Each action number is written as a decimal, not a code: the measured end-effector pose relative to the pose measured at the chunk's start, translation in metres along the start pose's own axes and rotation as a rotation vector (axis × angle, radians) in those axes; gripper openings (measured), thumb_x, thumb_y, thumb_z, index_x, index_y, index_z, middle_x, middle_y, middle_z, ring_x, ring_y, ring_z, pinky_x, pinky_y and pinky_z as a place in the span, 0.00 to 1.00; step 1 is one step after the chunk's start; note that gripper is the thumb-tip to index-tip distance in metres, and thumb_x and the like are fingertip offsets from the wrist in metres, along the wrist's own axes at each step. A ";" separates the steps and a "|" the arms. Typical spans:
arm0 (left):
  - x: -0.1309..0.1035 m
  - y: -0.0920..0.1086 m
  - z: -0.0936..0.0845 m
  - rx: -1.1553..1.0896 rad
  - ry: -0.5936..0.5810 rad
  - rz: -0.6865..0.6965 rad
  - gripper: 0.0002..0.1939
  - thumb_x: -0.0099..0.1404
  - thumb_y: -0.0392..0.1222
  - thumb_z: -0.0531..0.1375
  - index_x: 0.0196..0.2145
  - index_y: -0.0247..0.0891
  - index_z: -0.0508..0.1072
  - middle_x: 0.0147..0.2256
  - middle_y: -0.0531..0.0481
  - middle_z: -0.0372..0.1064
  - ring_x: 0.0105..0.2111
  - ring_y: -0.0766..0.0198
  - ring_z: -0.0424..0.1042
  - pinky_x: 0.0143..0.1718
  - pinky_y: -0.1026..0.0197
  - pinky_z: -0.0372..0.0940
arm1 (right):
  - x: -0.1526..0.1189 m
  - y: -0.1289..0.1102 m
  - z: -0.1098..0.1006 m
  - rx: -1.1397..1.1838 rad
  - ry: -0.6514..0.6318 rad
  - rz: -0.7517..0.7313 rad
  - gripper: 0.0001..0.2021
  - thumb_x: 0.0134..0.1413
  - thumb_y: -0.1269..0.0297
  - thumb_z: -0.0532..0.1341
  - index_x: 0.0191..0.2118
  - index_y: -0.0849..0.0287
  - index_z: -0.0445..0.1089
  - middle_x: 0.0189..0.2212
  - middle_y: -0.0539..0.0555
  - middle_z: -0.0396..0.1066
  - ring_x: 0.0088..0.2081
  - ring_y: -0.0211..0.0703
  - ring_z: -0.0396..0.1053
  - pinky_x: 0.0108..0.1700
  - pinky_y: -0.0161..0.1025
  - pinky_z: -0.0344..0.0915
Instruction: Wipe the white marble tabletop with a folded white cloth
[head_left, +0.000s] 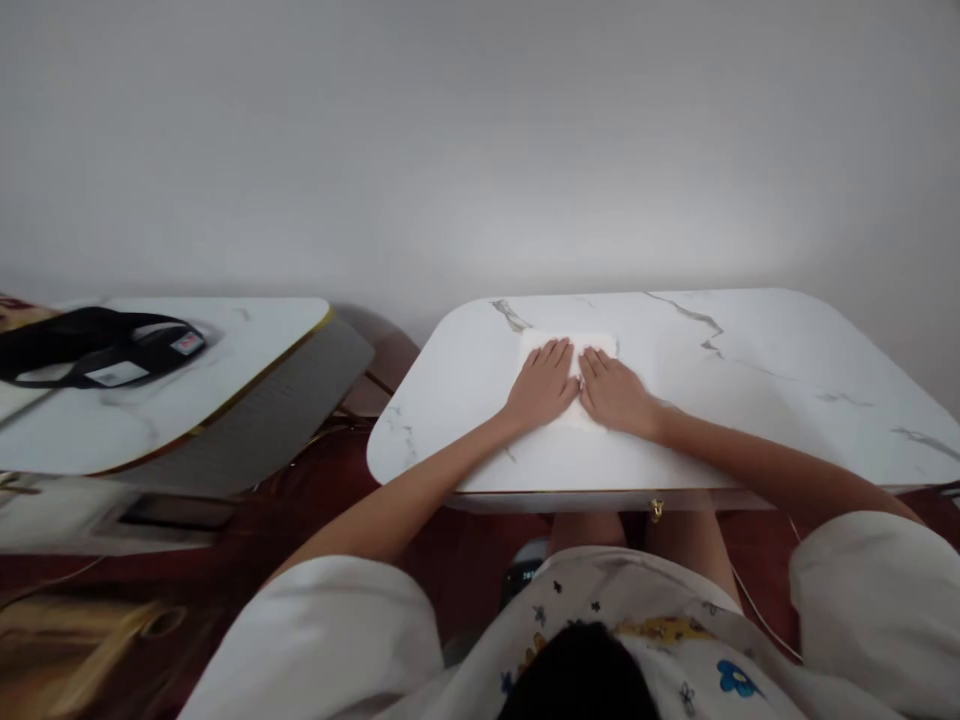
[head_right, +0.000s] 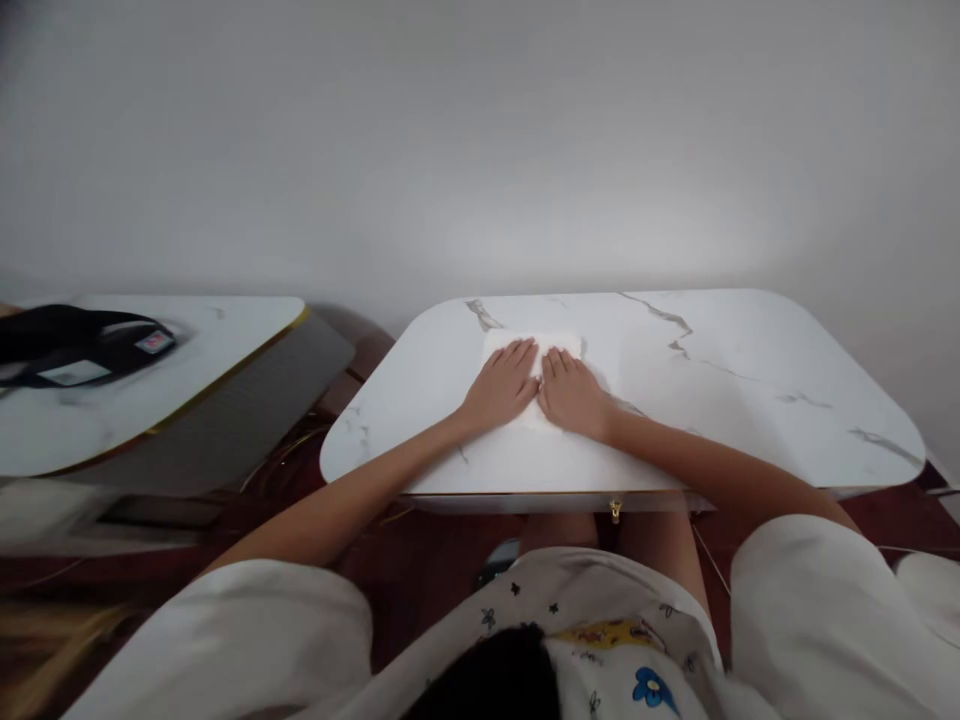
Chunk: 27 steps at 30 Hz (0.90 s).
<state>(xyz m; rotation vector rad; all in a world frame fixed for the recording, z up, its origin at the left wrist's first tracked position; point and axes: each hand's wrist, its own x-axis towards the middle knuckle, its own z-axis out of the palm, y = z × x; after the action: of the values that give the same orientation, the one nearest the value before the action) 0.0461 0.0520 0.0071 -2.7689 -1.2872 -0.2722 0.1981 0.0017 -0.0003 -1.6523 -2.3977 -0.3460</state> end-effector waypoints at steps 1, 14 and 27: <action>-0.014 0.006 -0.003 -0.007 -0.009 -0.020 0.30 0.69 0.43 0.45 0.66 0.29 0.55 0.67 0.39 0.50 0.68 0.51 0.48 0.67 0.49 0.45 | -0.010 -0.006 -0.003 0.008 0.012 -0.022 0.28 0.64 0.65 0.44 0.63 0.79 0.58 0.63 0.72 0.58 0.64 0.59 0.58 0.61 0.52 0.58; -0.008 0.097 -0.001 -0.326 -0.026 -0.170 0.31 0.65 0.41 0.50 0.65 0.33 0.55 0.68 0.39 0.47 0.69 0.52 0.45 0.66 0.47 0.48 | -0.075 0.066 -0.021 0.093 -0.043 -0.120 0.26 0.59 0.70 0.51 0.62 0.69 0.61 0.63 0.67 0.59 0.65 0.51 0.57 0.63 0.52 0.60; 0.116 0.006 0.023 -0.025 0.156 0.003 0.23 0.68 0.37 0.49 0.58 0.25 0.64 0.60 0.33 0.62 0.62 0.52 0.59 0.63 0.54 0.52 | 0.070 0.120 0.042 0.137 0.034 -0.004 0.28 0.64 0.66 0.46 0.67 0.70 0.52 0.67 0.65 0.52 0.68 0.54 0.49 0.65 0.53 0.52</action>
<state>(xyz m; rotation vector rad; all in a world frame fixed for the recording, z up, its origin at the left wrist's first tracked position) 0.1268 0.1390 0.0065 -2.7066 -1.2494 -0.4967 0.2840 0.1174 -0.0104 -1.5696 -2.3435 -0.2046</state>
